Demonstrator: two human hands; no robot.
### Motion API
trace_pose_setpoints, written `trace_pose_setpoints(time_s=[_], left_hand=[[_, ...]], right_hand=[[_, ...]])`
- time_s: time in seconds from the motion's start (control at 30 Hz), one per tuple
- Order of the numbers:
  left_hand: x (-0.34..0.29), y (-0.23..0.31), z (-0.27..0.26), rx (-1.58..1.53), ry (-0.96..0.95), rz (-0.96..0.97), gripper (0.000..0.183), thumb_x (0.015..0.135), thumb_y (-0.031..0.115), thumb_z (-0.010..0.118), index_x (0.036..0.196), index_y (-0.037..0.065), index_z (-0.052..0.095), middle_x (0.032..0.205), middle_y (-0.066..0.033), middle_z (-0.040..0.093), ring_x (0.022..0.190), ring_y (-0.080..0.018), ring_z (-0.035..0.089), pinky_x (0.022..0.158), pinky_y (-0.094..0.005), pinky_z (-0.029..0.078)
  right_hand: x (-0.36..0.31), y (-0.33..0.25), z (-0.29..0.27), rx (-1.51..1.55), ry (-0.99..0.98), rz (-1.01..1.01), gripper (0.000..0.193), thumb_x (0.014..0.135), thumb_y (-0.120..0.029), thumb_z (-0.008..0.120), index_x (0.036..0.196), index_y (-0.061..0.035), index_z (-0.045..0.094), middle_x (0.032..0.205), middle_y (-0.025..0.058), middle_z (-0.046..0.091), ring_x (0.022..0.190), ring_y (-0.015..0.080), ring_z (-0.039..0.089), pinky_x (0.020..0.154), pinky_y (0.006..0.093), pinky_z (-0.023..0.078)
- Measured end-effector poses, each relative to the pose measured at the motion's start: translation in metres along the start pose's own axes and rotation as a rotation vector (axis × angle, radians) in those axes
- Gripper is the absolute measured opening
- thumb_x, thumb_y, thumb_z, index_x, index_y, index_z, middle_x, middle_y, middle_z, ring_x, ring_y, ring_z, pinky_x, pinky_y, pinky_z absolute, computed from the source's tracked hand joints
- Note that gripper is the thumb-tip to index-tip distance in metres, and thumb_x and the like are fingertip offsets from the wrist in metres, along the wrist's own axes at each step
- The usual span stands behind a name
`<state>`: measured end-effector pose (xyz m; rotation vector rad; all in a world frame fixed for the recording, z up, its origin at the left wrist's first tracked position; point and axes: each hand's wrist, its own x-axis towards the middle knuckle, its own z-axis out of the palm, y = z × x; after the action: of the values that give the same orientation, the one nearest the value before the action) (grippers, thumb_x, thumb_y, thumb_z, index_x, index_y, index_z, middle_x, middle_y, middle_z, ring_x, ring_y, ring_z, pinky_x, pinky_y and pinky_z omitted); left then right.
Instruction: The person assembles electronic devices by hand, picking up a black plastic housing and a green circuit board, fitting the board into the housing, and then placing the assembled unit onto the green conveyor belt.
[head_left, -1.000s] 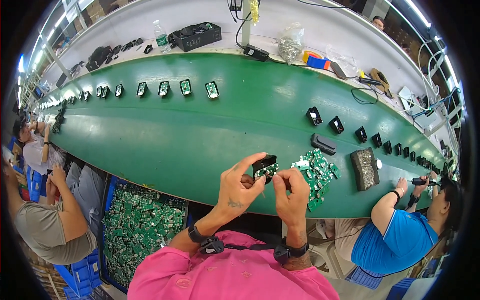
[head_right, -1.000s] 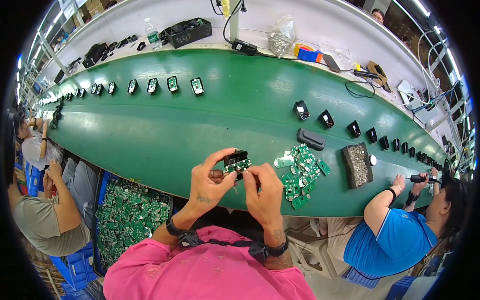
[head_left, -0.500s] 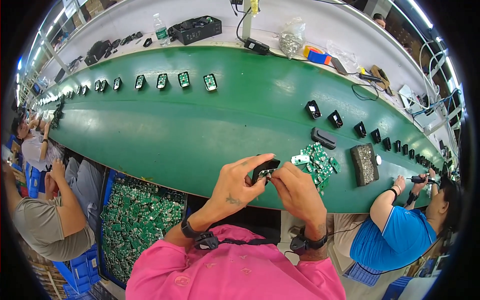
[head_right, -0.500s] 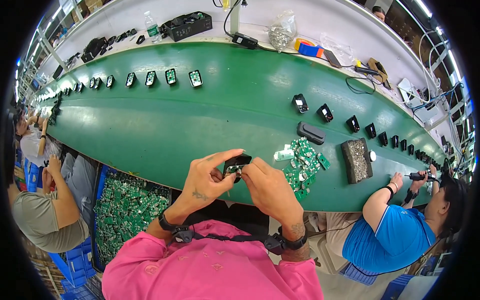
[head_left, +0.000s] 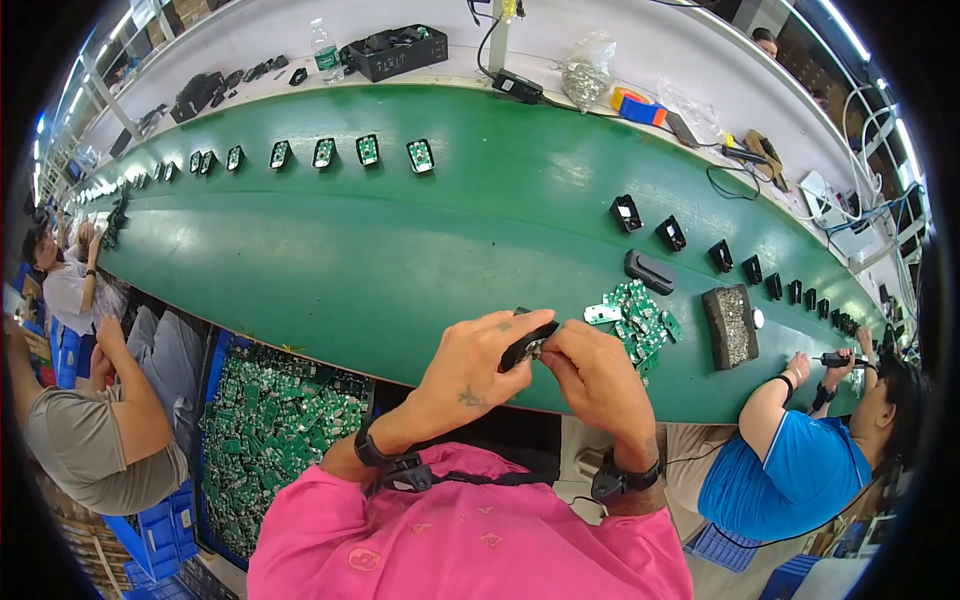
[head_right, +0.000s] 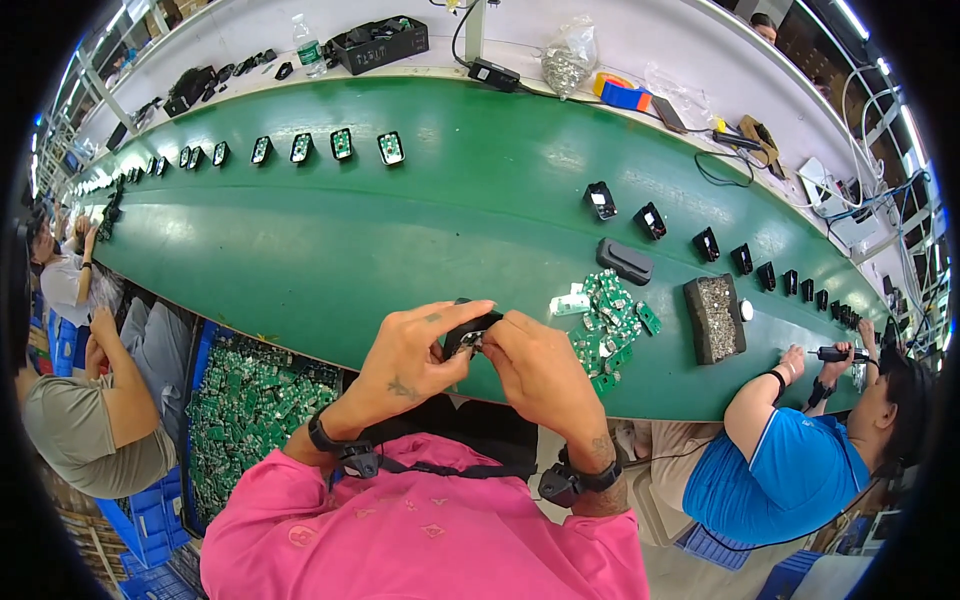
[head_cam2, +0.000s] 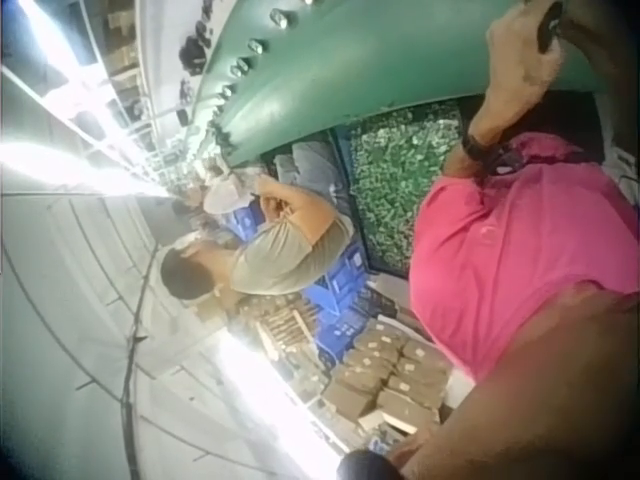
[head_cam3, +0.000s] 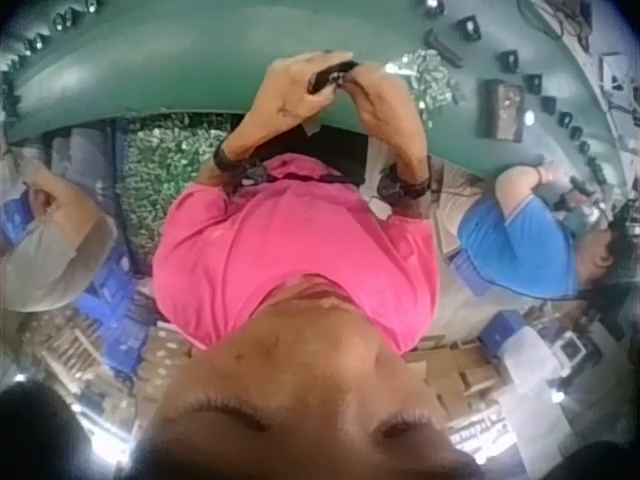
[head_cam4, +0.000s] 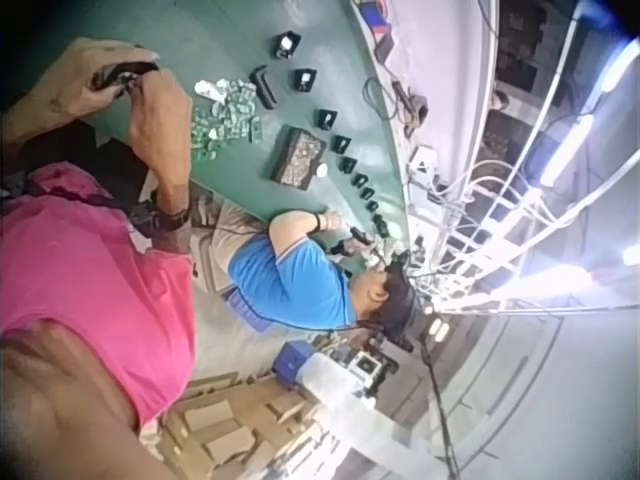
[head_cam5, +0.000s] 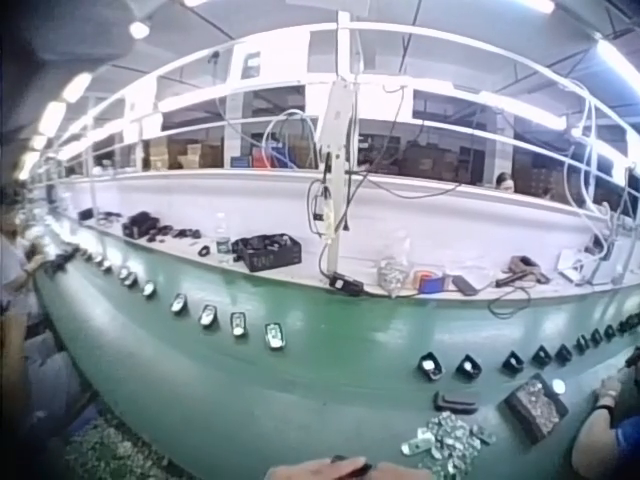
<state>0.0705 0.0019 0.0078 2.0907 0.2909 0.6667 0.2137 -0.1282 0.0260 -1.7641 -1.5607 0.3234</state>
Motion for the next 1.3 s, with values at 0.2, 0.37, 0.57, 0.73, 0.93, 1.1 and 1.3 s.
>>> trace_pose_setpoints(time_s=[0.2, 0.37, 0.57, 0.73, 0.93, 1.1, 1.3], left_hand=[[-0.001, -0.007, 0.005, 0.016, -0.017, 0.008, 0.051, 0.077, 0.002, 0.064, 0.128, 0.007, 0.065, 0.099, -0.0148, 0.069, 0.055, -0.0156, 0.061, 0.052, -0.0264, 0.05], [-0.006, -0.002, 0.006, 0.012, 0.013, -0.021, 0.051, 0.076, 0.0, 0.065, 0.127, 0.007, 0.065, 0.101, -0.0154, 0.069, 0.056, -0.0166, 0.062, 0.054, -0.0271, 0.052], [-0.016, 0.0, 0.01, 0.107, 0.078, 0.045, 0.052, 0.077, -0.002, 0.067, 0.128, 0.007, 0.065, 0.106, -0.0139, 0.068, 0.063, -0.0143, 0.064, 0.054, -0.0267, 0.053], [-0.015, 0.005, -0.002, -0.059, 0.087, -0.08, 0.051, 0.079, -0.003, 0.067, 0.129, 0.007, 0.064, 0.11, -0.0135, 0.068, 0.07, -0.0135, 0.067, 0.058, -0.0259, 0.056], [-0.016, 0.01, -0.009, -0.163, 0.163, -0.029, 0.053, 0.078, -0.004, 0.07, 0.13, 0.007, 0.063, 0.118, -0.0135, 0.067, 0.081, -0.0143, 0.07, 0.066, -0.0263, 0.06], [-0.015, 0.012, -0.007, -0.315, 0.021, -0.075, 0.058, 0.077, -0.002, 0.074, 0.133, 0.007, 0.06, 0.125, -0.0115, 0.065, 0.09, -0.0153, 0.071, 0.073, -0.0272, 0.061], [-0.032, -0.017, 0.008, -0.408, 0.018, -0.2, 0.064, 0.076, -0.003, 0.077, 0.135, 0.003, 0.055, 0.126, -0.0115, 0.064, 0.097, -0.0144, 0.068, 0.078, -0.0262, 0.058]], right_hand=[[-0.004, 0.006, 0.0, 0.031, -0.07, 0.061, 0.004, 0.089, -0.003, 0.062, 0.091, 0.0002, 0.062, 0.084, 0.0174, 0.059, 0.078, 0.0409, 0.059, 0.066, 0.0459, 0.046], [-0.007, 0.006, 0.002, 0.172, -0.038, 0.107, 0.002, 0.088, -0.001, 0.063, 0.089, 0.0006, 0.063, 0.08, 0.0147, 0.058, 0.066, 0.0323, 0.06, 0.059, 0.0404, 0.046], [-0.008, 0.006, 0.006, 0.317, -0.053, 0.197, 0.005, 0.091, -0.002, 0.065, 0.088, 0.0023, 0.063, 0.077, 0.0107, 0.059, 0.058, 0.0191, 0.062, 0.052, 0.0328, 0.046], [-0.01, 0.0, 0.016, 0.405, 0.012, 0.295, 0.01, 0.093, -0.005, 0.066, 0.09, 0.0039, 0.064, 0.076, 0.0093, 0.059, 0.059, 0.0159, 0.063, 0.052, 0.0297, 0.045], [-0.018, 0.003, 0.027, 0.331, 0.308, 0.244, 0.01, 0.093, -0.006, 0.067, 0.096, 0.0032, 0.066, 0.083, 0.0064, 0.065, 0.062, 0.0112, 0.064, 0.054, 0.027, 0.047], [-0.03, 0.0, 0.032, 0.541, 0.314, 0.377, 0.011, 0.094, -0.006, 0.065, 0.097, 0.0046, 0.066, 0.082, 0.0047, 0.068, 0.066, 0.0094, 0.064, 0.057, 0.0234, 0.05], [-0.035, -0.012, 0.059, 0.514, 0.474, 0.146, 0.01, 0.092, -0.007, 0.069, 0.091, 0.0024, 0.067, 0.081, 0.005, 0.067, 0.065, 0.0085, 0.062, 0.06, 0.024, 0.05]])
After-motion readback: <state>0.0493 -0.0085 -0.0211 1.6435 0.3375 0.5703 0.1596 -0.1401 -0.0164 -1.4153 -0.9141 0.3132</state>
